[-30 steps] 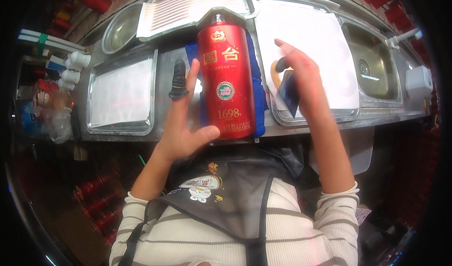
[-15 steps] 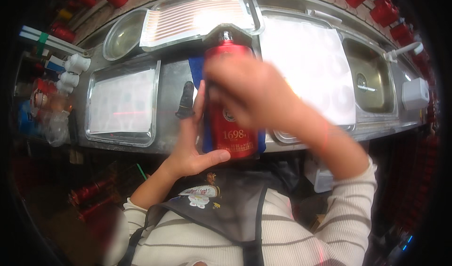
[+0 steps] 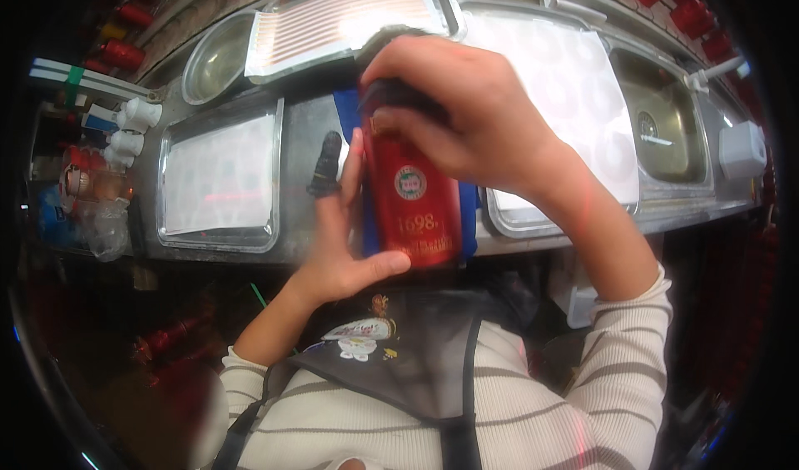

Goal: The person wipes a red beverage can with a blue cloth, rotates it to clean multiple sides, and places it on a tray. The person then handles a second red can, wipes its top and sides, and sets it down. The person repeats the wiping and placement process with additional red cans.

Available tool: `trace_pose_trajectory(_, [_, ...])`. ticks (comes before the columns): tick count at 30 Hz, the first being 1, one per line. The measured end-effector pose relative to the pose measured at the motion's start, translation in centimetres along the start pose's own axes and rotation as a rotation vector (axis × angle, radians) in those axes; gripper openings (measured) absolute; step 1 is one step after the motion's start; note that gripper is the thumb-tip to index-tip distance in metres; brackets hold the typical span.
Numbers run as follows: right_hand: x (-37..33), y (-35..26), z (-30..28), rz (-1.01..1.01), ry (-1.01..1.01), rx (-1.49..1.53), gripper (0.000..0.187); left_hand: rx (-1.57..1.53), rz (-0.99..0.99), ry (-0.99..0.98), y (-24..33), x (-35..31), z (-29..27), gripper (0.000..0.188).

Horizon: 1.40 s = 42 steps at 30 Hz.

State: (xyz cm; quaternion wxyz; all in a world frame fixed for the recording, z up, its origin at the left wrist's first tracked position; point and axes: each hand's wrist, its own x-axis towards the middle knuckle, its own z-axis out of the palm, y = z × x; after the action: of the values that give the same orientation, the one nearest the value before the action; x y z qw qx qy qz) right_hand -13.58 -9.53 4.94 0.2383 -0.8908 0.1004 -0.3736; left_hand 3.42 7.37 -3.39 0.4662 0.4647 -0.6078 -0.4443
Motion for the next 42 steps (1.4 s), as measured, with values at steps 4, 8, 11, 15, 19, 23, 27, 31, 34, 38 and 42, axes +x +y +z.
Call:
trace_pose_trajectory(4, [0.4,3.4,-0.5,-0.072,0.201,-0.298,0.028,-0.074,-0.018,0.031,-0.3,0.2,0.3,0.126])
trace_pose_trajectory(8, [-2.7,0.1,0.8,-0.178,-0.014,-0.218,0.028,-0.016,0.005,0.05,-0.2,-0.9,-0.3,0.117])
trace_pose_trajectory(11, [-8.8,-5.8,2.3,-0.226,-0.036,-0.103,0.02,-0.204,-0.019,0.182,0.1,-2.3,0.0,0.103])
trace_pose_trajectory(15, [-10.9,-8.4,1.6,-0.055,-0.045,0.116,0.022,-0.156,0.003,0.164,1.2,-3.0,0.7,0.091])
trace_pose_trajectory(19, [-10.0,-7.0,1.8,0.088,0.12,-0.129,0.037,-0.405,-0.034,0.252,1.1,-2.1,3.7,0.084])
trace_pose_trajectory(23, [-12.8,-11.0,2.0,0.435,0.238,0.228,0.027,-0.123,-0.002,0.292,0.4,-1.7,4.6,0.083])
trace_pose_trajectory(27, [-10.5,-10.0,4.9,0.707,0.46,0.26,0.022,-0.261,-0.037,0.345,1.0,-1.7,4.9,0.083])
trace_pose_trajectory(31, [-14.8,-7.2,4.2,1.025,0.449,0.164,0.018,-0.149,-0.025,0.322,0.9,-1.9,4.5,0.083])
trace_pose_trajectory(34, [-12.4,-8.3,3.1,0.923,0.754,0.523,0.016,-0.202,-0.046,0.314,0.8,-1.8,4.3,0.084])
trace_pose_trajectory(38, [-6.3,-7.2,4.2,0.485,0.441,0.138,0.019,-0.241,-0.071,0.337,1.2,-1.9,4.5,0.084])
trace_pose_trajectory(42, [-4.6,-0.2,4.0,0.62,0.579,0.222,0.017,-0.119,-0.056,0.331,1.2,-1.7,4.2,0.086])
